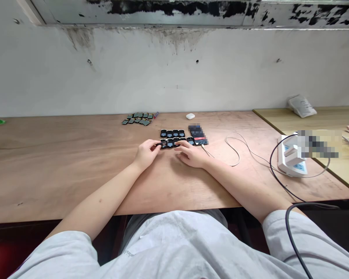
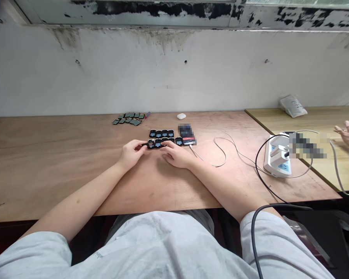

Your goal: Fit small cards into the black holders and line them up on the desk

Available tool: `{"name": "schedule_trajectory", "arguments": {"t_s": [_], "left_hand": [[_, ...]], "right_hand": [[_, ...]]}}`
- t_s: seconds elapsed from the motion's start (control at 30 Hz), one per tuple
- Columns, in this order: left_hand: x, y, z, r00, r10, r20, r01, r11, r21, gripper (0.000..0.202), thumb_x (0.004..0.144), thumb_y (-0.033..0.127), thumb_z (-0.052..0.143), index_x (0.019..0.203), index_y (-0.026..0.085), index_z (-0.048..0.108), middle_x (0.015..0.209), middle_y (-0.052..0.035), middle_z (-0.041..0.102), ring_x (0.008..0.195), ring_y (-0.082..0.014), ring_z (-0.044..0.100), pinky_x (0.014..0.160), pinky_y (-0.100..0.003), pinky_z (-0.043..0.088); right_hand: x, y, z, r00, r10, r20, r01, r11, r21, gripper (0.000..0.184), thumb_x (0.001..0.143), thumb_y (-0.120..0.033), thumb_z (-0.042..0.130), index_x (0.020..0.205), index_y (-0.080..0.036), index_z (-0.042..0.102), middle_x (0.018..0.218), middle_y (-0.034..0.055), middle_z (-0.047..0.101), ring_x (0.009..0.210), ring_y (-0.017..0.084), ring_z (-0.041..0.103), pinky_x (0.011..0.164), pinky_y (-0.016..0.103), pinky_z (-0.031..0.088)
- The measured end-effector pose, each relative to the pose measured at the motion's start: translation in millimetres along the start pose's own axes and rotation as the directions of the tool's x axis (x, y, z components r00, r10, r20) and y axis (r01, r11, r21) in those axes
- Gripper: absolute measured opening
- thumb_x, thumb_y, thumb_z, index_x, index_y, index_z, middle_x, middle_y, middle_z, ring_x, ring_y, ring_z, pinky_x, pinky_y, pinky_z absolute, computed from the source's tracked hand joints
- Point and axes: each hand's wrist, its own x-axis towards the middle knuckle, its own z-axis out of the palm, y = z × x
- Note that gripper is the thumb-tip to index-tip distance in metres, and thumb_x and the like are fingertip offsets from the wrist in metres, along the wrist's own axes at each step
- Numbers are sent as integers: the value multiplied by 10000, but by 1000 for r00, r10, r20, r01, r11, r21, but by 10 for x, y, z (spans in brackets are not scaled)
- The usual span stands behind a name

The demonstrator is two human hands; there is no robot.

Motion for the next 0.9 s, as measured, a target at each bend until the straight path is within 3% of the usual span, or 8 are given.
{"name": "schedule_trajectory", "arguments": {"t_s": [0.1,0.23,0.47,0.57,0.67,0.73,0.83,0.9], "left_hand": [[106,-149,-42,960,-257,-108,237,957,-168,311,881,384,704,1110,189,784,1116,-105,768,843,-214,747,783,-335,609],[199,-233,-76,828,-548,-118,449,774,-446,357,797,296,772,1114,132,766,1023,-130,777,721,-189,752,587,-253,530],[282,-263,-161,721,-691,-49,525,591,-613,171,762,232,760,887,124,718,888,-121,767,689,-157,736,526,-191,474],[303,-310,-172,702,-711,-41,533,564,-631,162,748,218,754,870,128,700,860,-107,753,671,-147,725,523,-186,469],[306,-380,-154,721,-686,-97,513,624,-589,186,770,246,725,918,135,713,890,-96,747,664,-140,713,523,-191,457],[301,-435,-144,773,-610,-174,470,734,-490,228,811,287,684,989,150,725,932,-89,746,695,-152,709,570,-226,494],[303,-509,-147,902,-330,-279,307,944,-124,253,867,297,618,1050,170,738,1032,-104,730,903,-223,707,814,-347,577],[323,-536,-145,957,-139,-255,181,972,151,249,897,270,578,1051,170,746,1098,-133,706,1072,-282,663,994,-431,541]], "right_hand": [[-2,8,5,1000,-17,0,17,1000,-20,262,1038,-241,521,1250,-213,673,1506,146,549,1067,204,715,950,368,605],[5,13,4,1000,-21,22,22,999,-42,238,1024,-232,534,1198,-210,694,1478,141,576,1070,210,710,946,361,594],[11,9,-11,998,-10,56,12,999,-42,251,1029,-247,509,1175,-214,710,1461,130,587,1085,211,691,939,348,576],[12,9,-12,998,-15,57,18,999,-45,247,1030,-252,506,1162,-214,712,1459,128,588,1096,213,684,938,345,573],[14,0,-20,997,-6,74,10,999,-50,244,1027,-245,511,1162,-218,713,1462,124,588,1083,213,685,927,345,575],[16,-7,-27,997,-2,78,6,999,-54,240,1026,-243,516,1159,-215,714,1455,125,594,1070,213,688,927,347,575],[18,-9,-31,998,-10,68,13,998,-53,228,1026,-243,525,1142,-208,718,1437,129,606,1071,212,692,938,344,573],[19,0,-26,998,-26,60,29,999,-46,220,1024,-242,530,1134,-204,717,1421,131,614,1081,213,693,945,342,573]]}}
